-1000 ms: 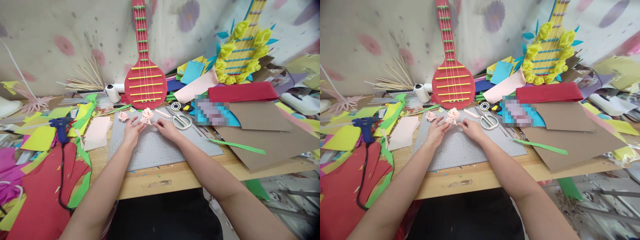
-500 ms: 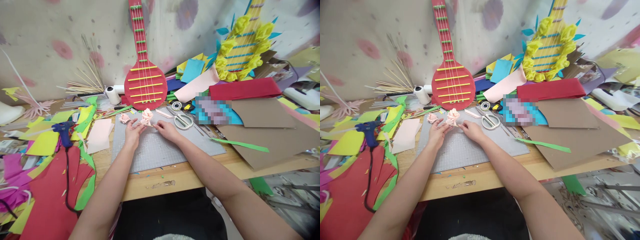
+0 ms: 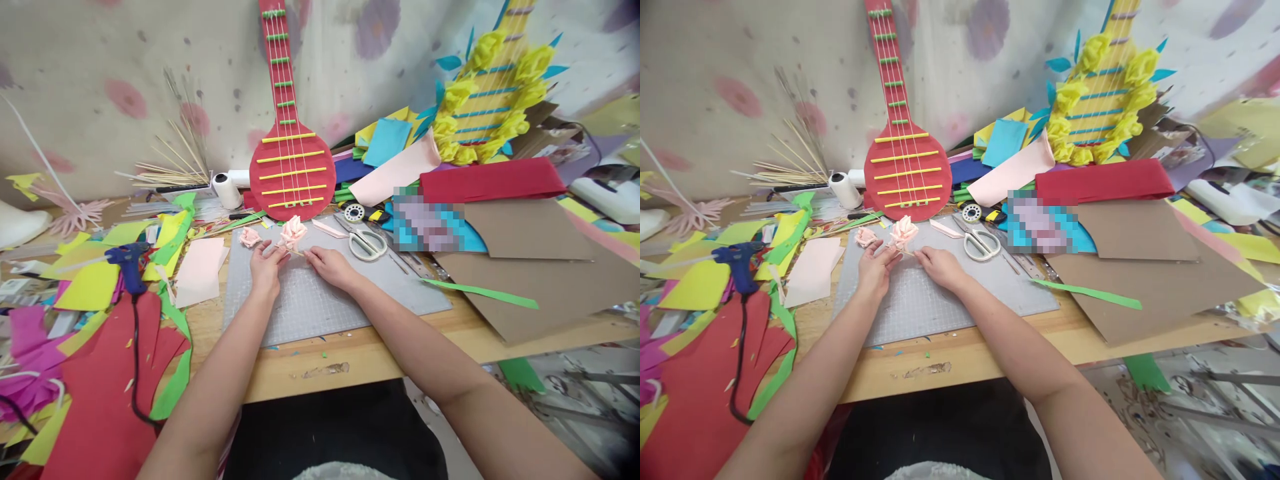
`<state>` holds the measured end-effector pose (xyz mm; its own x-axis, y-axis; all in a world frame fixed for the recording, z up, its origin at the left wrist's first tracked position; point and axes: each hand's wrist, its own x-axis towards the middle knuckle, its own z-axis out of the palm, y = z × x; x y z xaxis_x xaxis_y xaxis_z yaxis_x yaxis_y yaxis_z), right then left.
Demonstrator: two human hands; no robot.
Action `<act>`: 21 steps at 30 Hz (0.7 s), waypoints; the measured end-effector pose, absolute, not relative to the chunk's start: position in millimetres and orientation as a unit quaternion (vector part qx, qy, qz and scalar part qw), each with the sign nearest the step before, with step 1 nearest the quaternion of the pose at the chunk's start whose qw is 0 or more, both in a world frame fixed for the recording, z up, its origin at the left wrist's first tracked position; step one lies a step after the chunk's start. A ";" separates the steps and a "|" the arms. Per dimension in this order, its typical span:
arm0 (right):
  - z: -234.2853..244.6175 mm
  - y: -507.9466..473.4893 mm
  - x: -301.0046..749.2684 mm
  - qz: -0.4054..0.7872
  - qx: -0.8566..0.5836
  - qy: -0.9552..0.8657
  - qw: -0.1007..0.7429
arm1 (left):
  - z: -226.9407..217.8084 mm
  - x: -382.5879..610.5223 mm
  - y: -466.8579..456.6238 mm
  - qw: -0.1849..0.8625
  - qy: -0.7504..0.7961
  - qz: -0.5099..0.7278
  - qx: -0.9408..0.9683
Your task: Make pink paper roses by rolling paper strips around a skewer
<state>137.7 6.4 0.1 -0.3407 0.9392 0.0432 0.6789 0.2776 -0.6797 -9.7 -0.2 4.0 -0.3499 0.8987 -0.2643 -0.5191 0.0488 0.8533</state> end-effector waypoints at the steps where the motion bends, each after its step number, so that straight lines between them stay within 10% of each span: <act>1: -0.3 5.4 138.1 0.284 -0.525 -0.765 0.240 | 4.7 -9.2 -0.3 0.534 0.488 0.663 0.193; 21: 1.6 3.4 132.2 0.307 -0.497 -0.778 0.229 | 11.1 -7.4 0.5 0.531 0.480 0.690 0.109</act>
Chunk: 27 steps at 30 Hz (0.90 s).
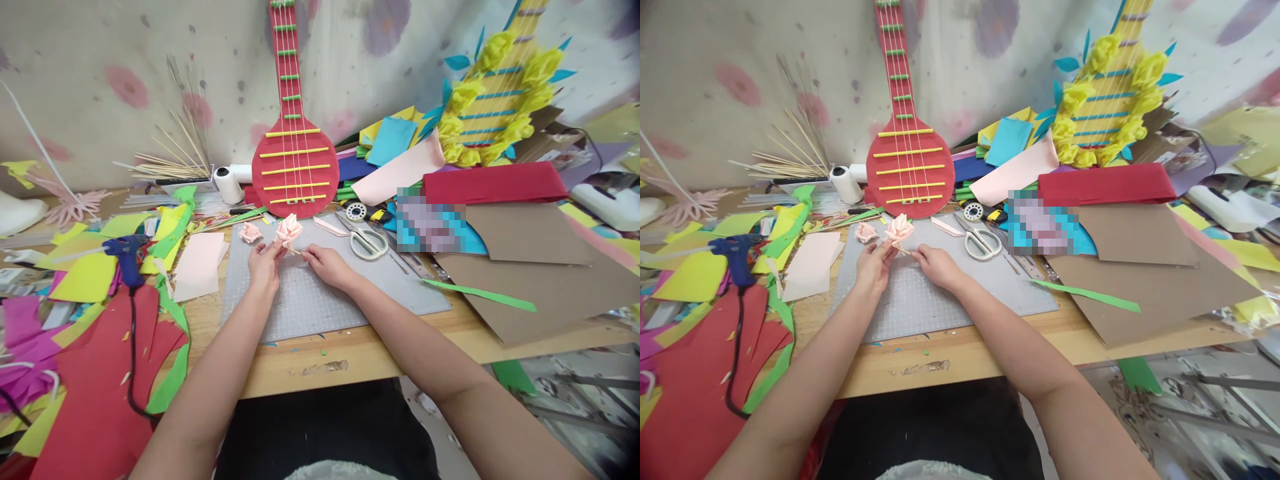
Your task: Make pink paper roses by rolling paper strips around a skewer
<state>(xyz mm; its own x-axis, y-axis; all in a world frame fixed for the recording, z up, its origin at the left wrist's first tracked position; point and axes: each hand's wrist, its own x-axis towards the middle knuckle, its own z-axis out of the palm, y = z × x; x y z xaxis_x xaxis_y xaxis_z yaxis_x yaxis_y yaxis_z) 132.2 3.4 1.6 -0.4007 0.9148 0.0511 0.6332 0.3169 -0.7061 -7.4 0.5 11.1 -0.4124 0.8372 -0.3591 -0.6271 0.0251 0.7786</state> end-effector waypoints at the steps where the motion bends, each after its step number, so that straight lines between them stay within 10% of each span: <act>1: 1.4 3.5 132.1 0.312 -0.495 -0.778 0.230 | 11.1 -7.5 0.4 0.529 0.479 0.692 0.113; 27: 2.0 8.4 142.2 0.297 -0.507 -0.765 0.264 | 11.1 -9.0 -1.7 0.577 0.436 0.674 0.152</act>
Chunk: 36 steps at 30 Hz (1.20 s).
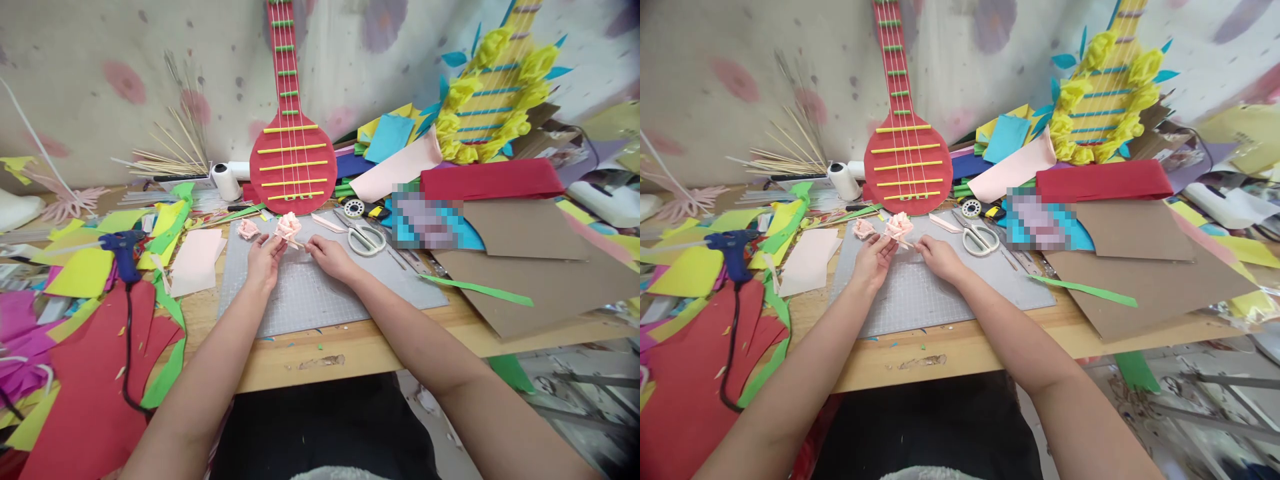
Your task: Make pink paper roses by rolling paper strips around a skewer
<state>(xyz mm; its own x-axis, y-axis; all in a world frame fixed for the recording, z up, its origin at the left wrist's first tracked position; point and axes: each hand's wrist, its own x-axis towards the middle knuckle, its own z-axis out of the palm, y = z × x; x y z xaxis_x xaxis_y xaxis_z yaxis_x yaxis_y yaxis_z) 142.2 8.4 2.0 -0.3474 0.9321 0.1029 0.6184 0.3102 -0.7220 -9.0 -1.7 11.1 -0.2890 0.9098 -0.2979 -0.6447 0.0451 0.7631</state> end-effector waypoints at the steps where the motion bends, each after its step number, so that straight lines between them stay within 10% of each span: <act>1: 1.9 9.5 144.2 0.301 -0.501 -0.769 0.260 | 10.6 -9.0 -1.9 0.570 0.439 0.677 0.156; 36: 1.9 12.6 142.8 0.353 -0.486 -0.762 0.242 | 10.0 -2.5 -0.5 0.501 0.500 0.690 0.153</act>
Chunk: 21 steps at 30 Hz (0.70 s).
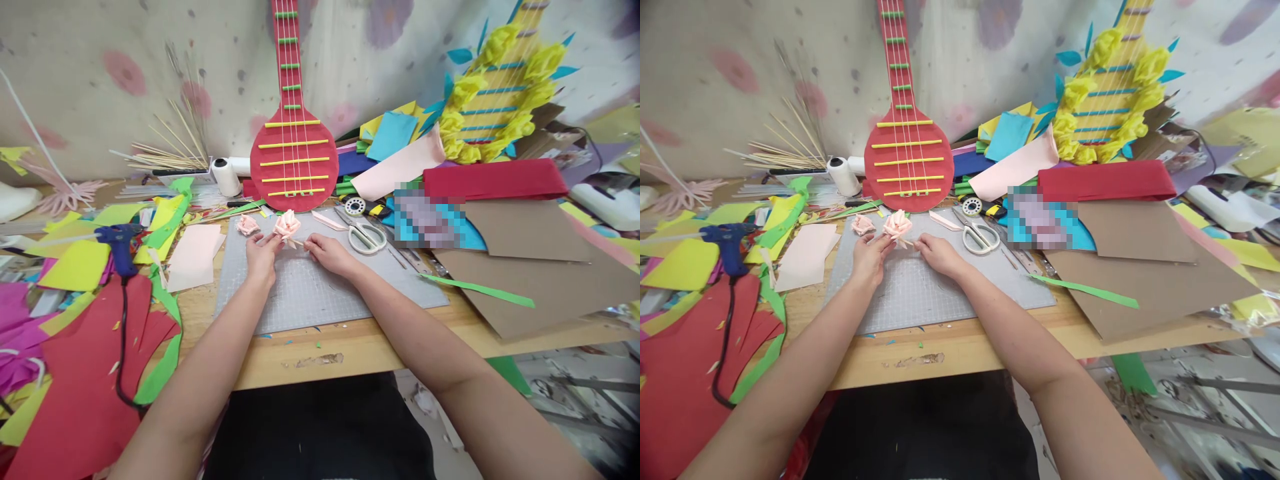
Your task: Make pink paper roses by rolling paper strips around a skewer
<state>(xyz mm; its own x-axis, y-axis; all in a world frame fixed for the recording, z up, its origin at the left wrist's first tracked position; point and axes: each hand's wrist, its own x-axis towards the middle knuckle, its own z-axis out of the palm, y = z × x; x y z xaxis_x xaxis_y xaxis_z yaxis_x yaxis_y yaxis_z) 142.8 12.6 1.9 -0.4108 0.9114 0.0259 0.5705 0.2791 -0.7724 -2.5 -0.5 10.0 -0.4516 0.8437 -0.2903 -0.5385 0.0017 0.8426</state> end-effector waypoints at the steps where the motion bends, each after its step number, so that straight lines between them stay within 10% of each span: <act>1: 1.2 12.5 143.4 0.357 -0.480 -0.762 0.250 | 10.4 -1.9 -0.8 0.496 0.500 0.692 0.157; 21: 2.5 16.7 152.1 0.332 -0.468 -0.760 0.304 | 5.8 -4.7 -0.1 0.530 0.469 0.688 0.164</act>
